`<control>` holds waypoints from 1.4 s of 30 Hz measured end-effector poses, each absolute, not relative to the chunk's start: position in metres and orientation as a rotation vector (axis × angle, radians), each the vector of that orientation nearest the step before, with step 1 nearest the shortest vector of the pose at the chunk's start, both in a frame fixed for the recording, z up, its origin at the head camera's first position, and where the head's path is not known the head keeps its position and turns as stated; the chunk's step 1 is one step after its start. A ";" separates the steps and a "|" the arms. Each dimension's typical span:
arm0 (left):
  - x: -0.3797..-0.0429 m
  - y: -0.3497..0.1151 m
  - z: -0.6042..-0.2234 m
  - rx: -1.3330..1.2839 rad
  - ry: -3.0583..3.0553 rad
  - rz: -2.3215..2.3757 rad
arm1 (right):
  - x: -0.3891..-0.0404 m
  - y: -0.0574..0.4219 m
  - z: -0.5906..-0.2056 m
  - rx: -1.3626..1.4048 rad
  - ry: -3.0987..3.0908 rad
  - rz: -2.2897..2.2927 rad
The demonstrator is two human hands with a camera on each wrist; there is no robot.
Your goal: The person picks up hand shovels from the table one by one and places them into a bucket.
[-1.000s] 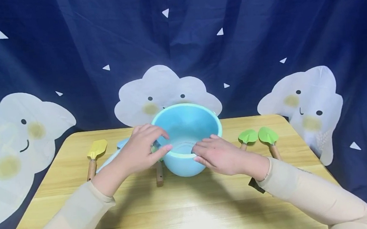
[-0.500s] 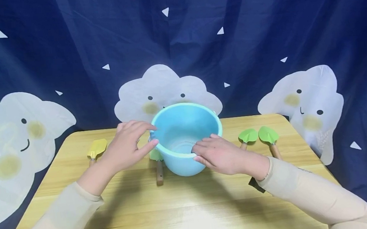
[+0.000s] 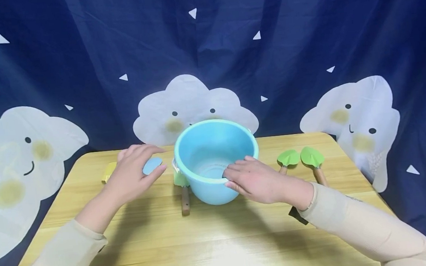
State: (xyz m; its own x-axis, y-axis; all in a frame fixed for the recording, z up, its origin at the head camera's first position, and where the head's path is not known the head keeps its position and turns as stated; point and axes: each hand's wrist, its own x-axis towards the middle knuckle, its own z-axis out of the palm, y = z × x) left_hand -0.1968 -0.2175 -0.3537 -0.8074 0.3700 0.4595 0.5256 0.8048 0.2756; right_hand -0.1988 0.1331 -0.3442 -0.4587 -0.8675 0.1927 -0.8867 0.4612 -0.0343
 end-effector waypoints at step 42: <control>-0.202 -0.278 -0.419 -0.257 -2.990 -0.431 | -0.196 0.131 -0.342 1.544 -2.564 0.219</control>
State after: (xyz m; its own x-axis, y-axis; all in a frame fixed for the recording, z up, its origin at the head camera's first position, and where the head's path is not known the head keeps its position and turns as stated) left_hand -0.2018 -0.2784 -0.4190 -0.9796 0.1514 0.1325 0.1826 0.9453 0.2702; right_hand -0.1959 0.1314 -0.3419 -0.4634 -0.8645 0.1946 -0.8850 0.4628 -0.0517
